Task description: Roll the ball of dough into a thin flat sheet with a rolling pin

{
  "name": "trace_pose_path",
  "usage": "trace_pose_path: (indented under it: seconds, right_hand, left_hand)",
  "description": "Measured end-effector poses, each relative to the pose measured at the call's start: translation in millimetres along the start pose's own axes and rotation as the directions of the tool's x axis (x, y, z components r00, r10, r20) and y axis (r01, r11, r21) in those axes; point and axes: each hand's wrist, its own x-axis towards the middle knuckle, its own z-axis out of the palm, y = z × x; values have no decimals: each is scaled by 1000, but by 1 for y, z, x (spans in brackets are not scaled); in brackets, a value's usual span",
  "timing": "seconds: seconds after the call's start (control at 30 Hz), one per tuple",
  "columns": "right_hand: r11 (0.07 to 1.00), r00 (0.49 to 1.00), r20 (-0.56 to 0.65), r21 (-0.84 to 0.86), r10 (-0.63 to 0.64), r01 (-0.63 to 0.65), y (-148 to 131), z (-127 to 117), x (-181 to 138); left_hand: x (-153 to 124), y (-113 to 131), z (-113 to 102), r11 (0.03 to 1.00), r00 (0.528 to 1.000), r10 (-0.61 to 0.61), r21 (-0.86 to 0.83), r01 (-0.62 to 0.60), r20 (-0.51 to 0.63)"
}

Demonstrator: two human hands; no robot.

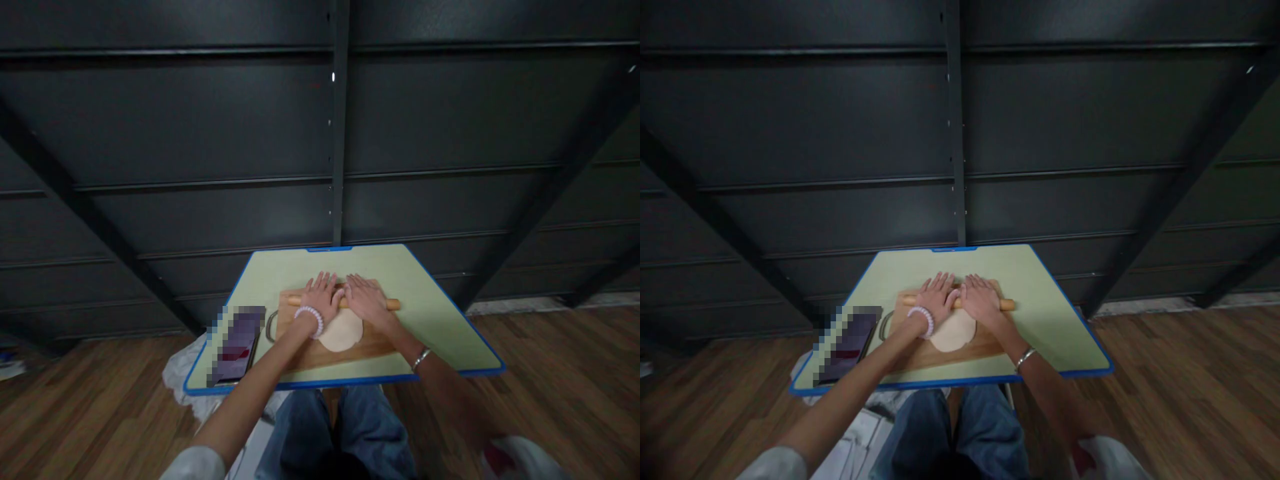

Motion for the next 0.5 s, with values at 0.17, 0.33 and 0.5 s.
trace_pose_path:
  seconds: [0.17, 0.33, 0.5]
  right_hand:
    - [998, 995, 92, 44, 34, -38, 10, -1, 28]
    - [999, 996, 84, 29, 42, -45, 18, 6, 46]
    - [998, 996, 73, -24, 56, -54, 20, 3, 54]
  left_hand:
    - [33, -10, 9, 1000, 999, -28, 0, 28, 31]
    - [65, -18, 16, 996, 984, -50, -62, 61, 170]
    - [85, -22, 15, 995, 973, -40, -79, 60, 228]
